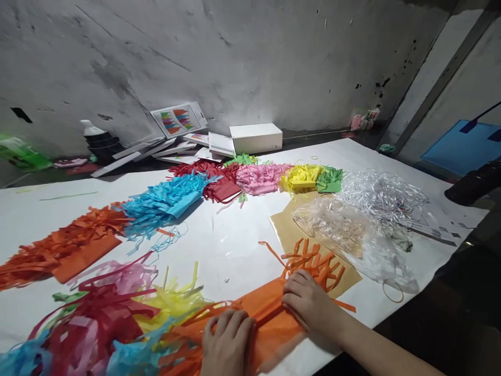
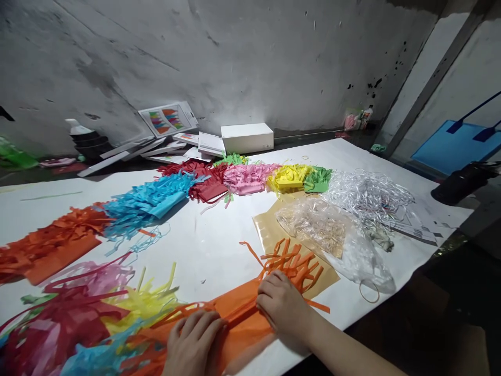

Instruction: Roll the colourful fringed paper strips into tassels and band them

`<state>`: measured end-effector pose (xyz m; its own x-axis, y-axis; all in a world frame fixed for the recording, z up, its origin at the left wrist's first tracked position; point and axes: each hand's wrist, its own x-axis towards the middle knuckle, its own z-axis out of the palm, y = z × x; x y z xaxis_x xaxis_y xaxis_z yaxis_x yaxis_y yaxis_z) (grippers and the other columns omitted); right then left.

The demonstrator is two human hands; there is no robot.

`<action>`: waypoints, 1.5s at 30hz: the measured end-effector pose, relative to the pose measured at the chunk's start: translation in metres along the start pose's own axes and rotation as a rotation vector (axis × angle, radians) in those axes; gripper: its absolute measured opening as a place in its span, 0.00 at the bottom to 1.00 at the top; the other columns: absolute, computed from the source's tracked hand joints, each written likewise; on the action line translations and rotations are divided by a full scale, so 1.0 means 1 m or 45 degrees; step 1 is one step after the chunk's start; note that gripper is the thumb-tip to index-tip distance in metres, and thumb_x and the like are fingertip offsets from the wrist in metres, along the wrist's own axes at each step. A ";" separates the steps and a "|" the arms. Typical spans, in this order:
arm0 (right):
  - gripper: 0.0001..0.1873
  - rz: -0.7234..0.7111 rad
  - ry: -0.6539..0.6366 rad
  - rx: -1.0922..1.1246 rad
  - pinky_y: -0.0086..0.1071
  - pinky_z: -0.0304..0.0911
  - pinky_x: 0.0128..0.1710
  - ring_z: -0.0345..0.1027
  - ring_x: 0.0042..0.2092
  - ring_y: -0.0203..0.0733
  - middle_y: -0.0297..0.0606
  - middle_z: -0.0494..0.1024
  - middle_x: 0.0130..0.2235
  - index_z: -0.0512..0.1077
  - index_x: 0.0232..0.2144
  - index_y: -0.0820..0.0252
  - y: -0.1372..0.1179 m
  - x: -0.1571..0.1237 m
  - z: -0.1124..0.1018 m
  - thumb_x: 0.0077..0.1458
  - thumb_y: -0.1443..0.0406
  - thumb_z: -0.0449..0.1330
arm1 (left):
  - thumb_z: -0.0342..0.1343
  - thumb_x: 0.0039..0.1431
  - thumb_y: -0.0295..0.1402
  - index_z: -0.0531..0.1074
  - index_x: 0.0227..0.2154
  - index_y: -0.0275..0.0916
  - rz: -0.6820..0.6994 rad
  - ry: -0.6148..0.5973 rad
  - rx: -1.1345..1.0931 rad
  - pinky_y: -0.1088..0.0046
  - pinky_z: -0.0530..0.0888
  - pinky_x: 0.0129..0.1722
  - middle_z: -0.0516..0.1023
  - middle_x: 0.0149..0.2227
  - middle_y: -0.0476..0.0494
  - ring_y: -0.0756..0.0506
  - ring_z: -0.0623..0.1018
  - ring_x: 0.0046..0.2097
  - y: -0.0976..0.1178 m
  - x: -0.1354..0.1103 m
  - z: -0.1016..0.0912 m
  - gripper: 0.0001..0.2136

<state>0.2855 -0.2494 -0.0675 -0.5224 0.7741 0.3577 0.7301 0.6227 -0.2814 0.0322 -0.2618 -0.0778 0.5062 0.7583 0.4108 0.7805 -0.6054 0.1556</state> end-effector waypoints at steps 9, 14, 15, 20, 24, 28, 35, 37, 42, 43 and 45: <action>0.07 0.211 0.042 -0.073 0.47 0.51 0.56 0.63 0.44 0.44 0.36 0.73 0.38 0.70 0.31 0.60 -0.019 0.016 0.006 0.58 0.74 0.63 | 0.51 0.61 0.24 0.77 0.32 0.42 -0.388 -0.183 0.119 0.52 0.64 0.47 0.79 0.44 0.40 0.38 0.77 0.45 0.019 0.023 -0.006 0.11; 0.08 -0.211 -0.102 -0.236 0.45 0.49 0.57 0.62 0.41 0.44 0.34 0.72 0.32 0.70 0.30 0.60 -0.017 0.017 0.011 0.63 0.69 0.61 | 0.52 0.59 0.21 0.77 0.30 0.44 -0.106 -0.140 0.018 0.52 0.62 0.52 0.81 0.41 0.45 0.38 0.75 0.47 0.011 0.020 -0.006 0.12; 0.08 -0.221 -0.105 -0.268 0.45 0.50 0.56 0.61 0.40 0.44 0.34 0.72 0.31 0.70 0.29 0.61 -0.017 0.018 0.013 0.63 0.70 0.61 | 0.52 0.59 0.21 0.76 0.30 0.44 -0.074 -0.135 0.008 0.52 0.61 0.52 0.81 0.40 0.45 0.38 0.75 0.46 0.009 0.020 -0.005 0.12; 0.09 -0.264 -0.114 -0.281 0.41 0.55 0.44 0.60 0.36 0.44 0.36 0.73 0.32 0.70 0.30 0.61 -0.025 0.026 0.024 0.65 0.69 0.58 | 0.54 0.61 0.24 0.75 0.29 0.43 -0.014 -0.125 -0.101 0.57 0.61 0.51 0.79 0.35 0.49 0.43 0.76 0.41 0.002 0.023 0.001 0.09; 0.12 -0.296 -0.129 -0.249 0.37 0.55 0.39 0.59 0.34 0.42 0.36 0.73 0.31 0.70 0.29 0.61 -0.026 0.029 0.029 0.67 0.69 0.56 | 0.52 0.62 0.25 0.74 0.30 0.43 -0.024 -0.096 -0.157 0.57 0.61 0.49 0.80 0.37 0.47 0.42 0.76 0.40 -0.002 0.022 0.006 0.09; 0.10 -0.229 -0.142 -0.195 0.36 0.56 0.43 0.60 0.35 0.41 0.34 0.72 0.32 0.69 0.29 0.60 -0.009 0.018 0.018 0.65 0.69 0.58 | 0.49 0.65 0.24 0.74 0.31 0.44 -0.042 -0.071 -0.190 0.56 0.61 0.49 0.81 0.37 0.48 0.42 0.76 0.42 -0.003 0.017 0.007 0.11; 0.04 0.121 -0.143 -0.206 0.44 0.53 0.57 0.64 0.44 0.44 0.38 0.74 0.39 0.72 0.34 0.60 -0.005 0.008 0.003 0.63 0.71 0.59 | 0.51 0.65 0.25 0.76 0.31 0.43 -0.190 -0.194 -0.078 0.53 0.61 0.48 0.81 0.38 0.47 0.40 0.77 0.43 0.010 0.023 -0.001 0.11; 0.03 0.225 -0.151 -0.229 0.50 0.52 0.58 0.64 0.44 0.48 0.41 0.74 0.39 0.73 0.34 0.61 -0.013 0.014 0.005 0.62 0.69 0.60 | 0.50 0.64 0.26 0.76 0.29 0.42 -0.275 -0.294 0.029 0.52 0.62 0.46 0.81 0.37 0.46 0.38 0.77 0.42 0.015 0.031 -0.004 0.12; 0.00 0.328 -0.164 -0.252 0.57 0.48 0.60 0.64 0.45 0.51 0.42 0.75 0.40 0.74 0.34 0.61 -0.019 0.023 0.008 0.58 0.69 0.62 | 0.51 0.60 0.22 0.78 0.30 0.41 -0.276 -0.395 0.220 0.50 0.64 0.46 0.80 0.38 0.42 0.36 0.77 0.42 0.021 0.045 -0.008 0.12; 0.02 0.271 -0.171 -0.247 0.56 0.46 0.62 0.64 0.46 0.49 0.40 0.75 0.40 0.73 0.34 0.60 -0.018 0.023 0.007 0.59 0.70 0.61 | 0.52 0.59 0.20 0.78 0.30 0.41 -0.234 -0.395 0.215 0.50 0.63 0.48 0.81 0.38 0.43 0.37 0.77 0.43 0.021 0.045 -0.006 0.12; 0.07 0.089 -0.188 -0.250 0.54 0.42 0.65 0.64 0.46 0.46 0.36 0.75 0.38 0.73 0.33 0.58 -0.016 0.020 0.006 0.62 0.72 0.58 | 0.54 0.57 0.18 0.79 0.28 0.42 -0.142 -0.395 0.192 0.50 0.61 0.54 0.81 0.38 0.46 0.39 0.77 0.44 0.020 0.046 -0.002 0.13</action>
<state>0.2607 -0.2429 -0.0613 -0.5157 0.8318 0.2052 0.8308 0.5440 -0.1175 0.0702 -0.2400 -0.0539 0.4837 0.8691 0.1031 0.8710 -0.4895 0.0403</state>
